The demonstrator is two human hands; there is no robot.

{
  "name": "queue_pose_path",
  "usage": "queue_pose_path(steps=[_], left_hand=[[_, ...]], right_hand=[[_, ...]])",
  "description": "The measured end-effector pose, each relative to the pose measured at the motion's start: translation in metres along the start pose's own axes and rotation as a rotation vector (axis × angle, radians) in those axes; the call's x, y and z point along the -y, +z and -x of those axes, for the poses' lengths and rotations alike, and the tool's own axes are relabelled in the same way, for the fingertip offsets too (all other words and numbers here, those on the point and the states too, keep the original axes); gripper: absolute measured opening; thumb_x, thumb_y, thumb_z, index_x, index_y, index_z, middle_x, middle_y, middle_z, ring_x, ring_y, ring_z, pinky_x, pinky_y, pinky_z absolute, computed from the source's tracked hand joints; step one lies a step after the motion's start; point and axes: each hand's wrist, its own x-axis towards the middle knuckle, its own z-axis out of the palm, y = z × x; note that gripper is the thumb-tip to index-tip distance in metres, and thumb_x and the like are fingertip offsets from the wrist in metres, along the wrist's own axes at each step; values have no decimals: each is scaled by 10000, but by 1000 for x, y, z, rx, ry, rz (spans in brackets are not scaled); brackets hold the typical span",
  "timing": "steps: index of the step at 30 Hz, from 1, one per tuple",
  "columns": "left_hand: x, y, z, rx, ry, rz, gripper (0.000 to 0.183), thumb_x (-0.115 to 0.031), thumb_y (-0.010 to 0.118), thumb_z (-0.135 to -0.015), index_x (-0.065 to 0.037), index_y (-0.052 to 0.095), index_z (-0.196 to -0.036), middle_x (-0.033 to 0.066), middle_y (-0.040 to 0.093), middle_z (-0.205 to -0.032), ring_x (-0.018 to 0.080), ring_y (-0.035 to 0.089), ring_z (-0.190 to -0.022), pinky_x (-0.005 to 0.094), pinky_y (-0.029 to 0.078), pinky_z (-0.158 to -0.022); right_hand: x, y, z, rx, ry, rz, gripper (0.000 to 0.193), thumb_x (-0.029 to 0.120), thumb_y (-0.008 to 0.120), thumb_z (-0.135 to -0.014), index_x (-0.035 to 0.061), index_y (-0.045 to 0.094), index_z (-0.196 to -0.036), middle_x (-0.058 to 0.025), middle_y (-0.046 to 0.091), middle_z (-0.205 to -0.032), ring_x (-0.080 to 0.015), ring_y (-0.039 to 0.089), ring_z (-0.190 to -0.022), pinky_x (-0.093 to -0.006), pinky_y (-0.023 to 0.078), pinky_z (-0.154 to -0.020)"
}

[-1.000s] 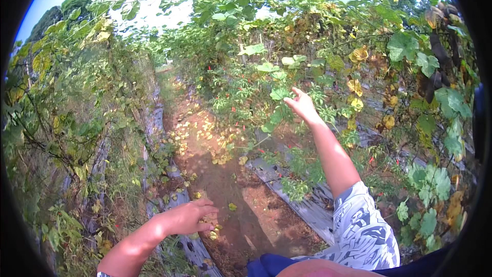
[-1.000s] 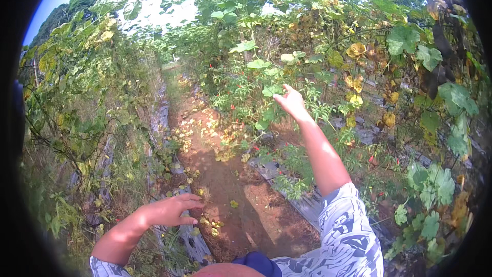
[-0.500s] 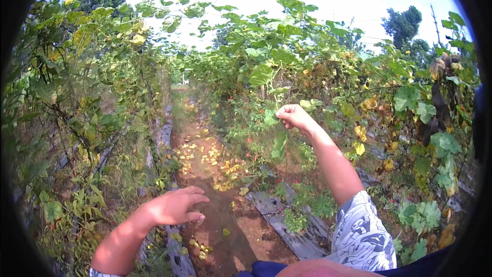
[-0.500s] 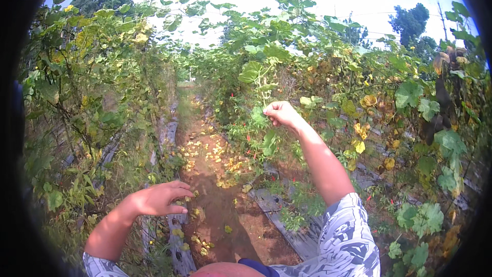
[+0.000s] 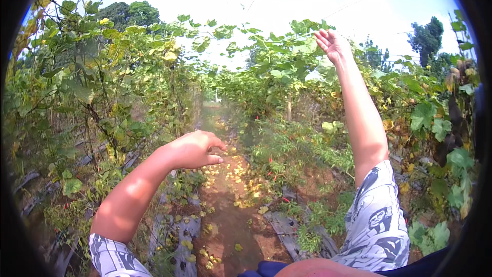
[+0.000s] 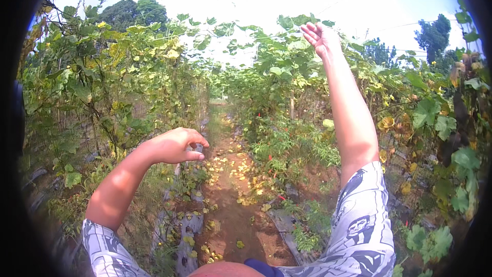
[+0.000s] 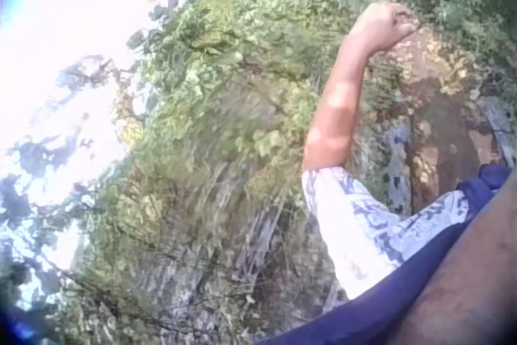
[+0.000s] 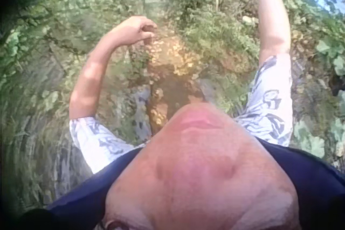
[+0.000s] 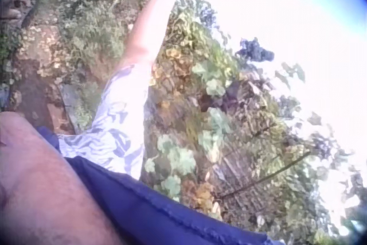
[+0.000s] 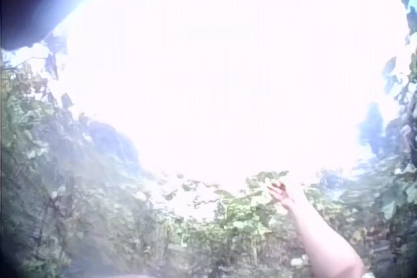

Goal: The person removes dry leaves and vines from crop plants along a trellis by hand.

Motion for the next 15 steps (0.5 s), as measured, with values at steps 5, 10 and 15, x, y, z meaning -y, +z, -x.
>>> queue_pose_path(steps=[5,10,15], left_hand=[[-17,-26,1,130,-98,-9,453,-352,654,-835,-40,596,-1157,164,606,-1093,280,610,-963,378,489,-855],[-21,-50,11,150,-118,-61,463,-357,649,-839,-58,590,-1188,168,607,-1098,288,613,-977,392,487,-862],[-16,-61,21,117,-154,-100,462,-355,650,-838,-60,591,-1187,170,606,-1111,291,614,-976,391,488,-871]], right_hand=[[44,38,-45,-116,-128,29,279,122,317,-972,-45,316,-1197,-215,587,-1137,-364,632,-980,-441,560,-742],[81,84,-97,-140,-187,-129,299,158,296,-985,-34,292,-1214,-210,589,-1136,-376,626,-976,-483,523,-808],[95,153,-106,-141,-583,-591,230,168,351,-970,28,325,-1151,-152,615,-1061,-331,616,-932,-520,425,-911]])
